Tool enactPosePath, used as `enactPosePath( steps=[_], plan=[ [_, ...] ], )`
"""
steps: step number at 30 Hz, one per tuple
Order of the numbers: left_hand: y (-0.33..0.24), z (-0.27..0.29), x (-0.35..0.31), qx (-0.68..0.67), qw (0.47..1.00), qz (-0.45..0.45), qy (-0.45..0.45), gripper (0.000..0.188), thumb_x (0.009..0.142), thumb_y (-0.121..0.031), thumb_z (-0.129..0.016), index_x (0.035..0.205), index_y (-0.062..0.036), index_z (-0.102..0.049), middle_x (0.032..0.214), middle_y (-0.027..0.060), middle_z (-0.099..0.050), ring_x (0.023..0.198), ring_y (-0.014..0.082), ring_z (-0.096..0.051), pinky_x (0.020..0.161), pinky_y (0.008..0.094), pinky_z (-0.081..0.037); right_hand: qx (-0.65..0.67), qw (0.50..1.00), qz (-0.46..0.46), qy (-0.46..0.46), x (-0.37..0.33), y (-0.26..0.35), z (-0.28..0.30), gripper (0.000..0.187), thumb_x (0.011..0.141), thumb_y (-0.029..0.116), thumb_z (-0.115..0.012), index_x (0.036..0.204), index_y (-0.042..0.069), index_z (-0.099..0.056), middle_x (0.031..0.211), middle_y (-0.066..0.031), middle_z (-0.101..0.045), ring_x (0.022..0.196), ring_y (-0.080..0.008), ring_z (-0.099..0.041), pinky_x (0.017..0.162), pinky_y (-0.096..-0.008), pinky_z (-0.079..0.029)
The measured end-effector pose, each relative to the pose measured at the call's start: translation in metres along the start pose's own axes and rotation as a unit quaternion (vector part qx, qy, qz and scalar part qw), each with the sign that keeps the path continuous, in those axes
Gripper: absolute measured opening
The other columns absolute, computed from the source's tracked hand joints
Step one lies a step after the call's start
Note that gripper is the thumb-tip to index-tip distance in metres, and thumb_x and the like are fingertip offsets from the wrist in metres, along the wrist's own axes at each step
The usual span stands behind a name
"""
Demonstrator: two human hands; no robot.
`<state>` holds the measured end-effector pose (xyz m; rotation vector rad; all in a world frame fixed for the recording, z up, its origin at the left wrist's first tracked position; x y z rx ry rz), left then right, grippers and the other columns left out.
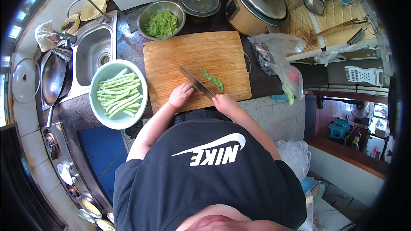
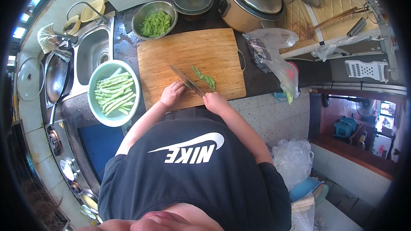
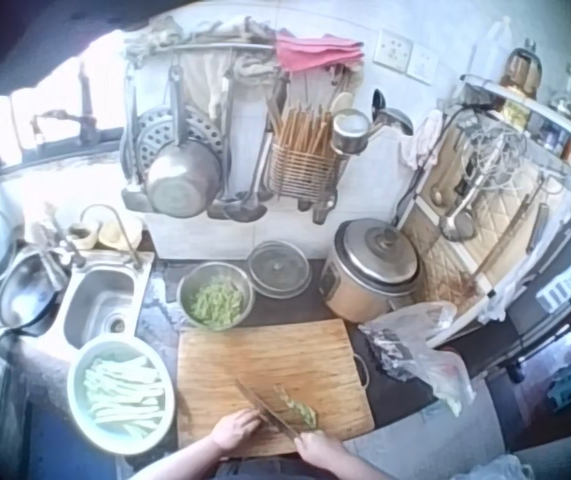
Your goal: The person slices green beans on a wooden cutting board using a knife. Sliced pieces are transferred into a metal bowl. The person repeats the slicing and transferring process multiple times.
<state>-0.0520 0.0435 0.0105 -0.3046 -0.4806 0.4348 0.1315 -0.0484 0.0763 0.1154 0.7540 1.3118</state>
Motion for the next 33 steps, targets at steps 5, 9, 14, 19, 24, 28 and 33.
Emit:
enactPosePath(
  steps=[5, 9, 14, 19, 24, 28, 33],
  plan=[
    [0.0, 0.001, 0.0, -0.003, 1.0, 0.002, -0.001, 0.022, 0.072, -0.009, -0.053, 0.092, -0.003, -0.06, 0.104, 0.0081, -0.058, 0.097, 0.024, -0.056, 0.078, 0.0325, -0.051, -0.016, 1.0, -0.007, 0.006, -0.003, 0.0, 0.001, 0.032, 0.088, 0.028, -0.049, 0.08, 0.0, -0.063, 0.075, -0.0222, -0.063, 0.073, -0.0403, -0.062, 0.066, -0.0496, -0.048],
    [0.0, 0.0, 0.001, -0.024, 1.0, 0.012, 0.003, 0.022, 0.07, -0.006, -0.055, 0.091, -0.003, -0.061, 0.102, 0.009, -0.059, 0.097, 0.0262, -0.057, 0.08, 0.0338, -0.05, -0.017, 1.0, -0.003, -0.007, 0.011, 0.013, 0.002, 0.03, 0.089, 0.027, -0.048, 0.081, 0.002, -0.062, 0.076, -0.0208, -0.064, 0.072, -0.0399, -0.062, 0.067, -0.0499, -0.049],
    [0.0, 0.001, 0.001, -0.016, 1.0, 0.015, -0.005, 0.021, 0.07, -0.006, -0.055, 0.09, -0.0031, -0.061, 0.102, 0.0094, -0.059, 0.097, 0.0263, -0.057, 0.079, 0.0341, -0.05, -0.011, 0.999, 0.017, -0.029, 0.012, 0.019, 0.007, 0.03, 0.089, 0.027, -0.047, 0.081, 0.002, -0.062, 0.075, -0.0207, -0.064, 0.071, -0.0396, -0.062, 0.066, -0.0504, -0.049],
    [0.0, 0.0, 0.001, -0.017, 1.0, 0.016, 0.0, 0.02, 0.071, -0.006, -0.055, 0.089, -0.0028, -0.06, 0.101, 0.0099, -0.059, 0.097, 0.0264, -0.057, 0.08, 0.0342, -0.05, -0.01, 1.0, 0.01, -0.015, -0.005, 0.011, 0.012, 0.032, 0.088, 0.028, -0.049, 0.079, 0.0, -0.062, 0.074, -0.0217, -0.063, 0.072, -0.0403, -0.061, 0.066, -0.0493, -0.048],
    [0.0, 0.002, 0.002, -0.019, 1.0, 0.008, 0.004, 0.019, 0.071, -0.006, -0.054, 0.089, -0.0027, -0.06, 0.102, 0.01, -0.058, 0.097, 0.0261, -0.057, 0.08, 0.034, -0.05, -0.017, 1.0, 0.012, 0.0, -0.008, 0.011, 0.01, 0.032, 0.088, 0.028, -0.05, 0.079, 0.0, -0.063, 0.074, -0.0218, -0.063, 0.071, -0.04, -0.062, 0.066, -0.0488, -0.048],
    [-0.001, 0.003, 0.003, -0.018, 1.0, 0.004, 0.003, 0.019, 0.071, -0.006, -0.054, 0.089, -0.0028, -0.06, 0.102, 0.0098, -0.058, 0.097, 0.0259, -0.057, 0.079, 0.034, -0.05, -0.025, 1.0, 0.012, 0.015, -0.004, 0.01, 0.008, 0.03, 0.088, 0.025, -0.048, 0.08, 0.0, -0.062, 0.074, -0.0216, -0.064, 0.072, -0.0398, -0.063, 0.066, -0.0496, -0.049],
    [-0.003, 0.005, 0.003, -0.02, 1.0, -0.006, 0.003, 0.019, 0.071, -0.006, -0.054, 0.089, -0.0032, -0.059, 0.102, 0.0093, -0.058, 0.097, 0.0258, -0.057, 0.079, 0.0339, -0.05, 0.0, 1.0, 0.0, 0.015, 0.019, 0.02, -0.006, 0.03, 0.089, 0.026, -0.049, 0.083, 0.0, -0.063, 0.078, -0.0223, -0.064, 0.075, -0.04, -0.063, 0.068, -0.0496, -0.049]
  ],
)
Point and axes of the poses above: each hand's wrist, its own x-axis towards the middle knuckle, its own z-axis out of the back of the hand, y = z × x, the point moved 3 cm from there along x, towards the middle knuckle
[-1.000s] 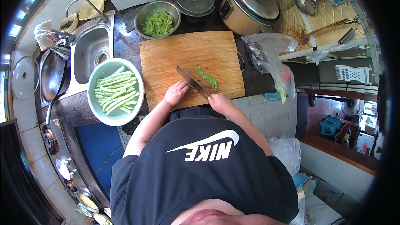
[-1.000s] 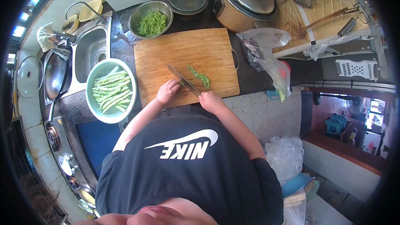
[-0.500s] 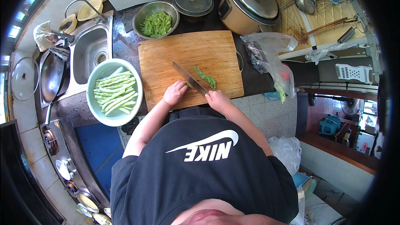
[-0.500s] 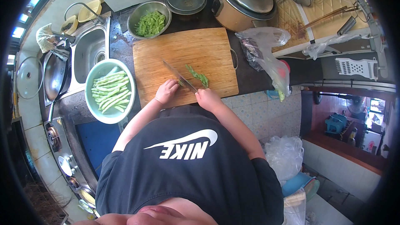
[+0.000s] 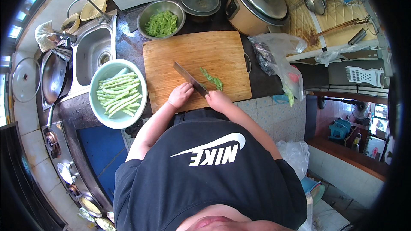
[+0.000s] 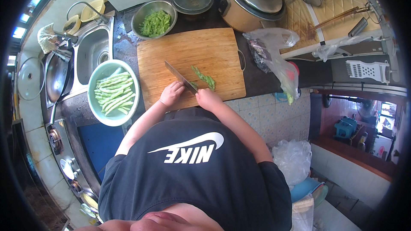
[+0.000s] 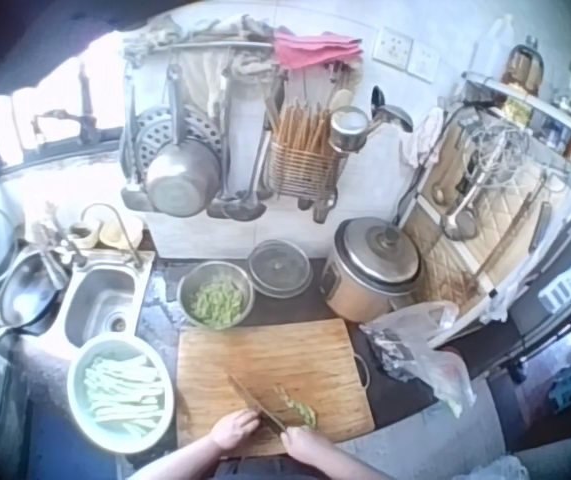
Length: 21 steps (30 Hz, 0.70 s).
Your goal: The person slices green beans on a wooden cutting board using a knife. Sliced pieces are transferred into a metal bowl. The person repeats the slicing and transferring process multiple times.
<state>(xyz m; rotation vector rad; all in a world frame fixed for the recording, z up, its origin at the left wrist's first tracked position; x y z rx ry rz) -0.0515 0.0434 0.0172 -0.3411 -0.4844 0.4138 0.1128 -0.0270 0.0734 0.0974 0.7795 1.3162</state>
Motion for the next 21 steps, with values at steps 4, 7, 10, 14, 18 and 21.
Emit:
enactPosePath(
  steps=[4, 7, 10, 14, 18, 21],
  plan=[
    [0.001, 0.0, -0.001, -0.009, 1.0, 0.008, 0.004, 0.02, 0.07, -0.005, -0.055, 0.089, -0.0034, -0.059, 0.102, 0.0091, -0.058, 0.097, 0.0255, -0.057, 0.079, 0.034, -0.05, 0.026, 0.999, 0.01, -0.029, 0.009, -0.001, -0.003, 0.031, 0.088, 0.026, -0.049, 0.083, 0.0, -0.063, 0.078, -0.0226, -0.064, 0.075, -0.0396, -0.063, 0.068, -0.0492, -0.049],
    [0.001, -0.001, -0.001, -0.003, 1.0, 0.009, -0.012, 0.02, 0.07, -0.005, -0.056, 0.089, -0.0032, -0.059, 0.102, 0.0094, -0.058, 0.097, 0.0257, -0.057, 0.079, 0.0345, -0.05, 0.02, 1.0, 0.007, -0.019, -0.001, -0.01, -0.002, 0.031, 0.088, 0.026, -0.049, 0.082, 0.0, -0.063, 0.077, -0.0223, -0.064, 0.074, -0.0392, -0.063, 0.068, -0.0488, -0.049],
    [0.002, -0.002, -0.002, -0.006, 1.0, 0.012, -0.016, 0.02, 0.07, -0.004, -0.056, 0.09, -0.0031, -0.06, 0.101, 0.0095, -0.059, 0.096, 0.0263, -0.057, 0.079, 0.035, -0.05, 0.033, 0.999, -0.001, -0.017, -0.016, -0.018, 0.0, 0.034, 0.087, 0.028, -0.05, 0.08, -0.002, -0.063, 0.074, -0.024, -0.062, 0.073, -0.0415, -0.061, 0.067, -0.0491, -0.048],
    [0.002, 0.0, -0.002, -0.013, 0.999, 0.034, -0.037, 0.021, 0.07, -0.003, -0.055, 0.09, -0.003, -0.06, 0.099, 0.0099, -0.059, 0.094, 0.0275, -0.057, 0.08, 0.0353, -0.049, 0.015, 1.0, -0.011, -0.004, -0.026, -0.024, 0.001, 0.033, 0.087, 0.028, -0.051, 0.079, -0.003, -0.063, 0.073, -0.0243, -0.062, 0.072, -0.0416, -0.061, 0.067, -0.049, -0.048],
    [0.006, 0.005, -0.001, -0.015, 0.996, 0.075, -0.054, 0.022, 0.07, -0.001, -0.055, 0.092, -0.0025, -0.06, 0.098, 0.0104, -0.06, 0.092, 0.0283, -0.058, 0.081, 0.0361, -0.049, 0.017, 1.0, -0.007, -0.007, -0.026, -0.025, 0.002, 0.033, 0.087, 0.027, -0.052, 0.079, -0.003, -0.063, 0.075, -0.0242, -0.063, 0.073, -0.0414, -0.061, 0.067, -0.0486, -0.048],
    [0.007, 0.003, 0.0, -0.012, 0.997, 0.07, -0.031, 0.024, 0.069, 0.0, -0.055, 0.092, -0.0023, -0.06, 0.097, 0.0107, -0.06, 0.091, 0.0283, -0.058, 0.081, 0.0366, -0.049, 0.014, 1.0, -0.01, -0.002, -0.027, -0.024, 0.002, 0.032, 0.087, 0.027, -0.052, 0.079, -0.002, -0.063, 0.076, -0.0236, -0.063, 0.074, -0.0411, -0.061, 0.068, -0.0486, -0.049]
  ],
)
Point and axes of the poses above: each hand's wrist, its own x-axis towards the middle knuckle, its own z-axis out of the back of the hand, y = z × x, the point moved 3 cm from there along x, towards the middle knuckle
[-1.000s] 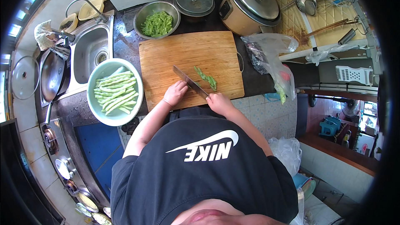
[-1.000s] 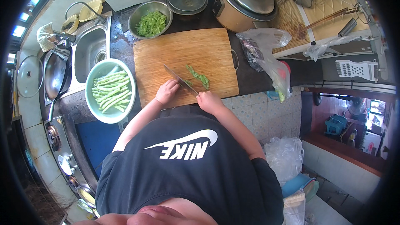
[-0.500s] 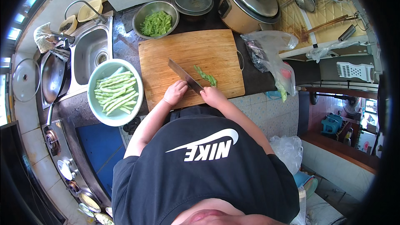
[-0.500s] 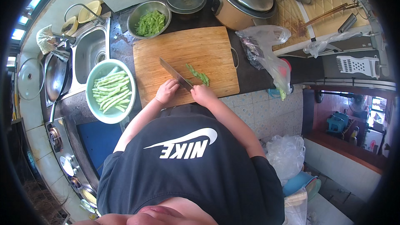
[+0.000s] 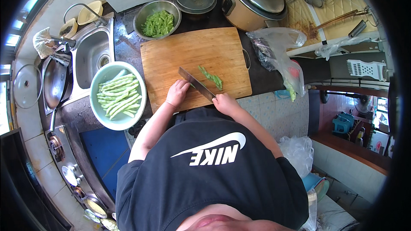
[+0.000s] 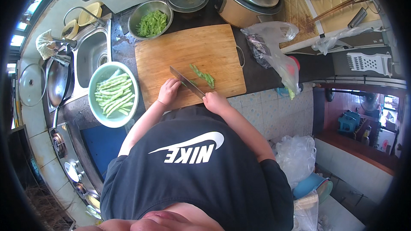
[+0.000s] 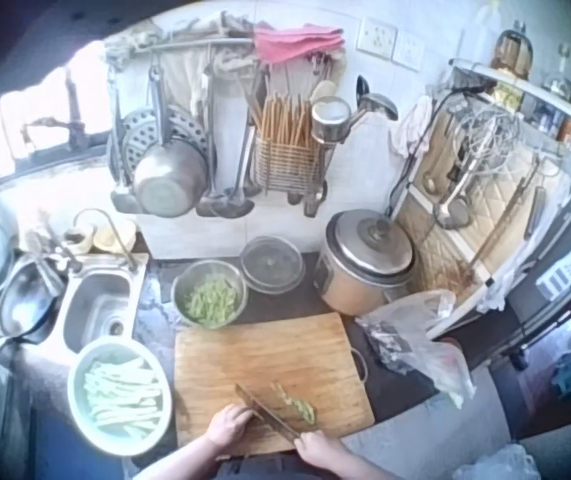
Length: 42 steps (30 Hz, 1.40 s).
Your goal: The person slices green beans on a wooden cutting board using a knife. Sliced pieces are transferred into a metal bowl. The person repeats the slicing and transferring process multiple times.
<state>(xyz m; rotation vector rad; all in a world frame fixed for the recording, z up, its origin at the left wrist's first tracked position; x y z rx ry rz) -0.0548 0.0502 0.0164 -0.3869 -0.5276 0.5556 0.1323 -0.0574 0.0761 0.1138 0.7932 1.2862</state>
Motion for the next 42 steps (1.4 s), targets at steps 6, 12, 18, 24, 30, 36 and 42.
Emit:
enactPosePath(
  steps=[6, 12, 18, 24, 30, 36, 42],
  plan=[
    [0.001, -0.003, -0.001, 0.009, 0.999, -0.033, -0.01, 0.023, 0.067, -0.001, -0.055, 0.09, -0.0024, -0.06, 0.096, 0.0105, -0.06, 0.091, 0.0272, -0.058, 0.079, 0.0359, -0.049, -0.001, 1.0, -0.004, -0.006, 0.018, 0.015, -0.001, 0.031, 0.088, 0.027, -0.05, 0.08, -0.001, -0.062, 0.077, -0.022, -0.064, 0.074, -0.0401, -0.062, 0.068, -0.0494, -0.048],
    [0.002, -0.001, -0.002, 0.042, 0.998, -0.039, -0.017, 0.016, 0.072, -0.009, -0.054, 0.087, -0.0058, -0.058, 0.095, 0.008, -0.059, 0.086, 0.0241, -0.057, 0.071, 0.0345, -0.051, 0.001, 0.999, 0.016, -0.028, 0.012, 0.011, 0.005, 0.031, 0.088, 0.027, -0.05, 0.078, 0.0, -0.062, 0.076, -0.0218, -0.063, 0.073, -0.0403, -0.061, 0.067, -0.0494, -0.048],
    [0.002, -0.002, -0.003, 0.042, 0.999, -0.027, -0.014, 0.015, 0.071, -0.008, -0.055, 0.086, -0.0068, -0.058, 0.094, 0.0075, -0.058, 0.082, 0.0239, -0.057, 0.068, 0.0339, -0.051, -0.001, 1.0, 0.012, -0.012, -0.008, 0.01, 0.005, 0.031, 0.088, 0.027, -0.05, 0.078, 0.0, -0.061, 0.075, -0.0226, -0.063, 0.073, -0.0405, -0.061, 0.068, -0.0491, -0.048],
    [0.0, 0.001, -0.001, 0.033, 0.999, -0.035, -0.021, 0.022, 0.066, -0.002, -0.056, 0.088, -0.0041, -0.059, 0.092, 0.0095, -0.059, 0.079, 0.0255, -0.057, 0.069, 0.0347, -0.05, -0.02, 0.999, 0.025, -0.009, -0.008, 0.014, 0.005, 0.031, 0.088, 0.026, -0.049, 0.078, 0.0, -0.062, 0.076, -0.022, -0.063, 0.073, -0.0401, -0.061, 0.067, -0.0489, -0.048],
    [-0.002, 0.002, -0.001, 0.03, 0.999, -0.027, -0.018, 0.021, 0.066, -0.002, -0.056, 0.087, -0.004, -0.059, 0.094, 0.0101, -0.06, 0.082, 0.0261, -0.058, 0.072, 0.0349, -0.051, -0.04, 0.998, 0.038, -0.003, 0.016, 0.025, -0.003, 0.031, 0.088, 0.027, -0.05, 0.079, 0.0, -0.062, 0.077, -0.0217, -0.064, 0.073, -0.0395, -0.062, 0.067, -0.0499, -0.049],
    [-0.001, 0.0, -0.004, 0.031, 0.999, -0.029, -0.024, 0.022, 0.067, -0.002, -0.056, 0.089, -0.0035, -0.059, 0.096, 0.0097, -0.061, 0.085, 0.0259, -0.059, 0.074, 0.0347, -0.051, -0.001, 0.999, 0.039, -0.029, 0.024, 0.019, -0.003, 0.031, 0.088, 0.027, -0.051, 0.077, 0.0, -0.062, 0.075, -0.0217, -0.064, 0.07, -0.0399, -0.062, 0.066, -0.0494, -0.049],
    [0.001, -0.002, -0.006, 0.032, 0.999, -0.035, -0.022, 0.024, 0.067, -0.001, -0.055, 0.09, -0.0025, -0.06, 0.097, 0.0094, -0.061, 0.086, 0.0256, -0.059, 0.075, 0.0345, -0.051, -0.013, 1.0, 0.023, -0.012, 0.003, 0.007, -0.005, 0.031, 0.088, 0.026, -0.051, 0.079, -0.001, -0.062, 0.075, -0.0221, -0.063, 0.071, -0.0401, -0.062, 0.066, -0.0492, -0.048]
  ],
)
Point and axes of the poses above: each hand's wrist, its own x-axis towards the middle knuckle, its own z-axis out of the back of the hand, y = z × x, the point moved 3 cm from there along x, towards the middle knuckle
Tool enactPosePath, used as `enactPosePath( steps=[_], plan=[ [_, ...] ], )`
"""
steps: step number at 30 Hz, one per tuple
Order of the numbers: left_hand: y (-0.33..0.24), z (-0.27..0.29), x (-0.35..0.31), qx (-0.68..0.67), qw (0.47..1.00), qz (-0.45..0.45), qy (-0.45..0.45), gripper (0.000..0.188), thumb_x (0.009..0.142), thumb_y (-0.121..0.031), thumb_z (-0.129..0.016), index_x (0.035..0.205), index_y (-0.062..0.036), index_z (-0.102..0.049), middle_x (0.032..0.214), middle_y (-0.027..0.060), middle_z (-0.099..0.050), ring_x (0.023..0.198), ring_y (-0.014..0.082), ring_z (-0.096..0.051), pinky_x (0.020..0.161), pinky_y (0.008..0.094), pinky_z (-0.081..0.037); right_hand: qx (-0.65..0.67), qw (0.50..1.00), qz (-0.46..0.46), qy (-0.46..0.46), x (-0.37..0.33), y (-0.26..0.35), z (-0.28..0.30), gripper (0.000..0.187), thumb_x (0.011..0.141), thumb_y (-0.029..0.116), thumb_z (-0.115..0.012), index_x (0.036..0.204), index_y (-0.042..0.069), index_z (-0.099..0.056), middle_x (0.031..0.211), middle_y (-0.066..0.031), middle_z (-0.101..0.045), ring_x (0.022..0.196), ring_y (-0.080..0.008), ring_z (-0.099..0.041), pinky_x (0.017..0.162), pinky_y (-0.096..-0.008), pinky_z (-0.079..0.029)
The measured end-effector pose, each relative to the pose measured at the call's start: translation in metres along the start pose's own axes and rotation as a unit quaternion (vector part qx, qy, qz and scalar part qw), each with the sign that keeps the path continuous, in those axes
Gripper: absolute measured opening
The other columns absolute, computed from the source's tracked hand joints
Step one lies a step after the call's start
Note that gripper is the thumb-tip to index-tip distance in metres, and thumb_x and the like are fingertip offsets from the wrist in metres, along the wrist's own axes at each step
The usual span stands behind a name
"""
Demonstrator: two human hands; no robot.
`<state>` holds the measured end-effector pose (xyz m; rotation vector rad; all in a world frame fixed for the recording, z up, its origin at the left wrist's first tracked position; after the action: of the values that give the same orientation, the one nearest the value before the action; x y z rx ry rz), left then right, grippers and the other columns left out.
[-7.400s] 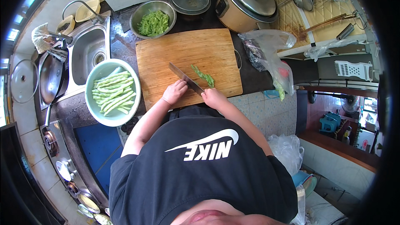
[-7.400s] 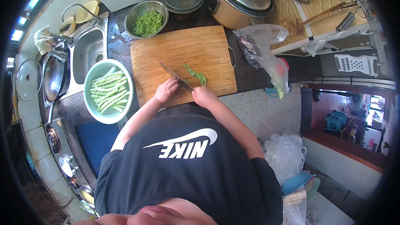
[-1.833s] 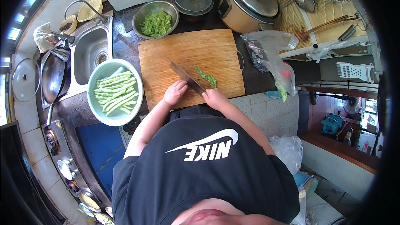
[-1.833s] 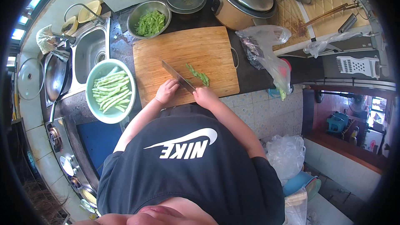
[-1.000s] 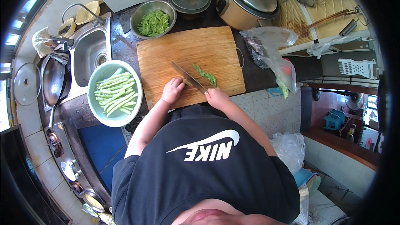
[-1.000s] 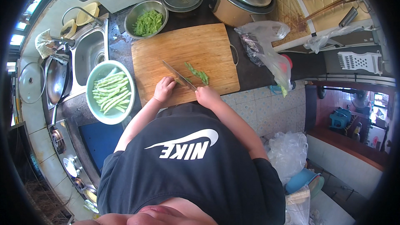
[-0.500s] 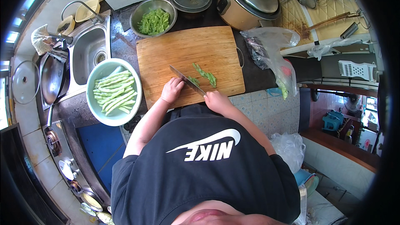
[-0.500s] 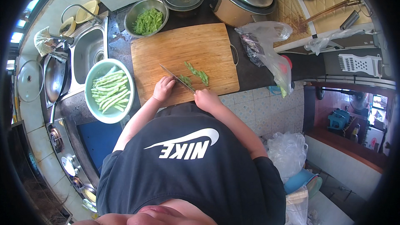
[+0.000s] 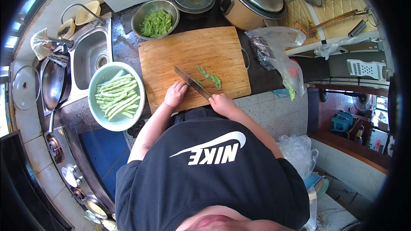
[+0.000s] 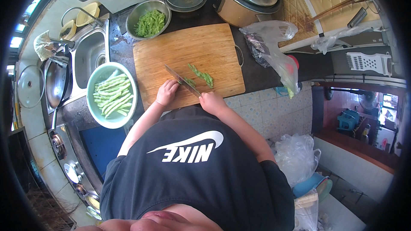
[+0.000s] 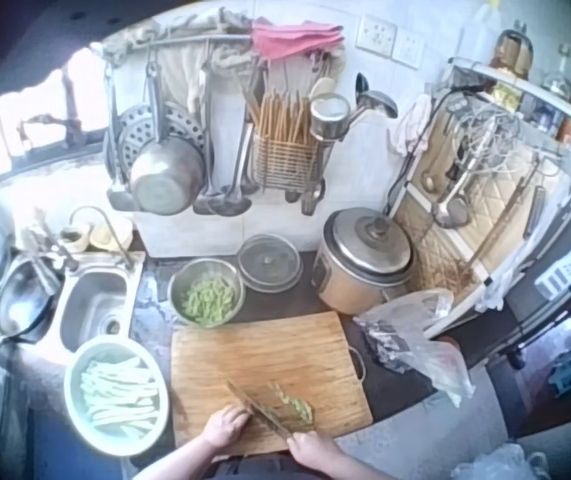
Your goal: The person slices green beans on a wooden cutting board using a knife. Sliced pieces are transferred into a metal bowl. The person repeats the slicing and transferring process multiple times.
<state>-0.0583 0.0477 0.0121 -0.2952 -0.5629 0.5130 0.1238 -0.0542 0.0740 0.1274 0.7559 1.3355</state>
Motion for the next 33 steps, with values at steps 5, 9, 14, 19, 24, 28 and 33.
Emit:
enactPosePath(
  steps=[5, 9, 14, 19, 24, 28, 33],
  plan=[
    [0.001, 0.0, 0.0, -0.005, 1.0, -0.012, 0.008, 0.024, 0.067, -0.002, -0.055, 0.09, -0.0017, -0.06, 0.098, 0.0101, -0.061, 0.087, 0.0259, -0.059, 0.076, 0.0345, -0.051, 0.0, 1.0, -0.004, 0.006, 0.003, 0.004, 0.002, 0.031, 0.088, 0.027, -0.05, 0.079, -0.001, -0.062, 0.074, -0.0217, -0.063, 0.072, -0.0394, -0.062, 0.068, -0.0489, -0.049],
    [0.001, -0.002, 0.0, -0.007, 0.999, -0.015, 0.032, 0.02, 0.072, -0.007, -0.054, 0.09, -0.0022, -0.059, 0.101, 0.0108, -0.06, 0.091, 0.0257, -0.058, 0.078, 0.0342, -0.05, 0.014, 1.0, 0.0, -0.011, 0.033, 0.019, -0.001, 0.03, 0.088, 0.027, -0.05, 0.081, 0.0, -0.063, 0.074, -0.022, -0.063, 0.072, -0.0395, -0.062, 0.068, -0.0494, -0.049],
    [0.002, -0.001, 0.001, -0.02, 0.999, -0.013, 0.028, 0.017, 0.074, -0.009, -0.053, 0.088, -0.0028, -0.059, 0.1, 0.0112, -0.06, 0.092, 0.0258, -0.058, 0.078, 0.0341, -0.05, 0.024, 0.999, 0.01, -0.03, 0.042, 0.02, -0.001, 0.03, 0.088, 0.027, -0.05, 0.081, 0.001, -0.063, 0.075, -0.0225, -0.063, 0.072, -0.0395, -0.062, 0.068, -0.0496, -0.049],
    [0.003, -0.002, -0.001, -0.037, 0.999, 0.0, 0.033, 0.025, 0.066, -0.001, -0.056, 0.091, -0.0014, -0.06, 0.099, 0.0114, -0.061, 0.09, 0.0274, -0.059, 0.079, 0.0356, -0.05, -0.006, 1.0, -0.014, -0.005, 0.004, -0.001, 0.002, 0.03, 0.088, 0.027, -0.049, 0.079, 0.001, -0.062, 0.075, -0.0211, -0.064, 0.072, -0.0388, -0.062, 0.067, -0.0491, -0.049],
    [0.004, -0.002, -0.001, -0.024, 1.0, -0.01, 0.012, 0.023, 0.068, -0.002, -0.056, 0.09, -0.0017, -0.061, 0.099, 0.0112, -0.061, 0.091, 0.0271, -0.059, 0.079, 0.0354, -0.05, -0.068, 0.997, -0.021, 0.006, -0.018, -0.017, 0.01, 0.028, 0.089, 0.024, -0.047, 0.078, 0.002, -0.061, 0.073, -0.0194, -0.064, 0.072, -0.037, -0.063, 0.067, -0.0481, -0.05],
    [0.003, -0.002, -0.002, -0.024, 1.0, -0.008, 0.015, 0.021, 0.069, -0.003, -0.056, 0.09, -0.0019, -0.061, 0.098, 0.0106, -0.061, 0.091, 0.0264, -0.059, 0.078, 0.035, -0.05, -0.061, 0.998, -0.016, -0.006, -0.023, -0.021, 0.016, 0.029, 0.089, 0.025, -0.047, 0.079, 0.002, -0.061, 0.074, -0.0193, -0.064, 0.071, -0.0377, -0.062, 0.067, -0.0482, -0.049],
    [0.002, -0.001, -0.001, -0.018, 0.999, -0.009, 0.025, 0.021, 0.069, -0.004, -0.055, 0.089, -0.0017, -0.061, 0.099, 0.0102, -0.061, 0.092, 0.026, -0.059, 0.078, 0.0345, -0.05, -0.03, 0.999, 0.026, -0.015, -0.024, -0.014, 0.018, 0.029, 0.087, 0.026, -0.052, 0.076, 0.001, -0.061, 0.07, -0.0218, -0.062, 0.068, -0.0395, -0.061, 0.065, -0.0483, -0.048]
  ],
)
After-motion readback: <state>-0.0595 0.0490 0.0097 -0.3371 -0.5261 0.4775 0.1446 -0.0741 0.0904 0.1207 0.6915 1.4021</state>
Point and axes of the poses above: each hand's wrist, its own x-axis towards the middle knuckle, its own z-axis out of the back of the hand, y = z × x, the point moved 3 cm from there along x, towards the middle knuckle
